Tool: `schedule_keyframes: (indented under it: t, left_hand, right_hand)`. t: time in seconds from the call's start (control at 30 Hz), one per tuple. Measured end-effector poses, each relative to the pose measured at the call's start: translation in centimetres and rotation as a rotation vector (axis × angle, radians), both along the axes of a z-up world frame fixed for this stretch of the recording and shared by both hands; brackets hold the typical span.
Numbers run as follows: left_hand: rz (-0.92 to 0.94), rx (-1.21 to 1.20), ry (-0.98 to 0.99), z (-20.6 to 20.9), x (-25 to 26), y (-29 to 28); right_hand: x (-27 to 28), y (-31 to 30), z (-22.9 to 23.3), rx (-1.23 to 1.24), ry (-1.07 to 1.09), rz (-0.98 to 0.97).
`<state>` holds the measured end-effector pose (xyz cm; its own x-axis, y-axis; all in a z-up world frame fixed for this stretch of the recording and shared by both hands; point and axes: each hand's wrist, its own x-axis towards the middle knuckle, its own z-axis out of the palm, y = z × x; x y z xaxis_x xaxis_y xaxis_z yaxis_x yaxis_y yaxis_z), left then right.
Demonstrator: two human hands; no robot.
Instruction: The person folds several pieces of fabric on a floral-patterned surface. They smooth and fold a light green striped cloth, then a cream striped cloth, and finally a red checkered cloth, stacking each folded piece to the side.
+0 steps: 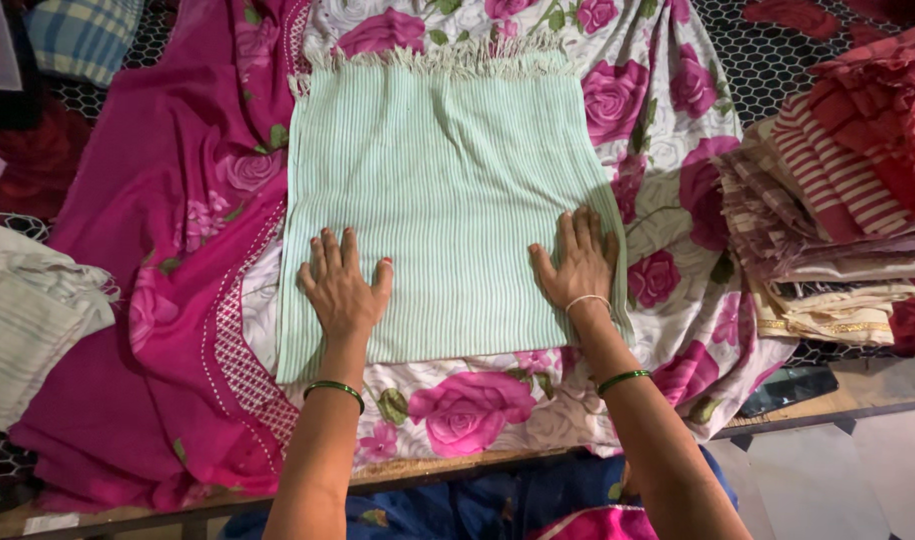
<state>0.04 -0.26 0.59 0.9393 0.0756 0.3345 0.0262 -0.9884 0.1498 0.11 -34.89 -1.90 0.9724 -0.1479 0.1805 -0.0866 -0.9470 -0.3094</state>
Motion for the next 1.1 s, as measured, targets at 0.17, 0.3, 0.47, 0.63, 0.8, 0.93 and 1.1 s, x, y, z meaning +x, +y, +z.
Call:
schedule_keyframes:
  t: [0.17, 0.3, 0.47, 0.63, 0.8, 0.93, 1.1]
  left_hand:
    - [-0.012, -0.001, 0.005, -0.2, 0.2, 0.2]
    - [-0.004, -0.020, 0.001, -0.3, 0.2, 0.2]
    - [-0.004, -0.013, -0.004, 0.1, 0.3, 0.1]
    - [-0.011, 0.043, -0.052, 0.2, 0.1, -0.1]
    - [0.014, 0.080, -0.073, 0.9, 0.0, -0.4]
    - [0.010, 0.062, -0.054, 1.0, 0.0, -0.1]
    - [0.006, 0.046, -0.031, 1.3, 0.4, 0.1]
  right_hand:
    - [0.0, 0.1, 0.3, 0.002, -0.005, 0.001]
    - [0.0, 0.1, 0.3, -0.013, 0.008, -0.010]
    - [0.2, 0.0, -0.2, -0.014, 0.024, -0.013]
    - [1.8, -0.3, -0.1, -0.107, 0.250, 0.034]
    - [5.6, 0.8, 1.8, -0.097, 0.478, -0.008]
    - [8.4, 2.4, 2.3, -0.041, 0.457, -0.066]
    - [13.2, 3.7, 3.3, -0.038, 0.398, -0.147]
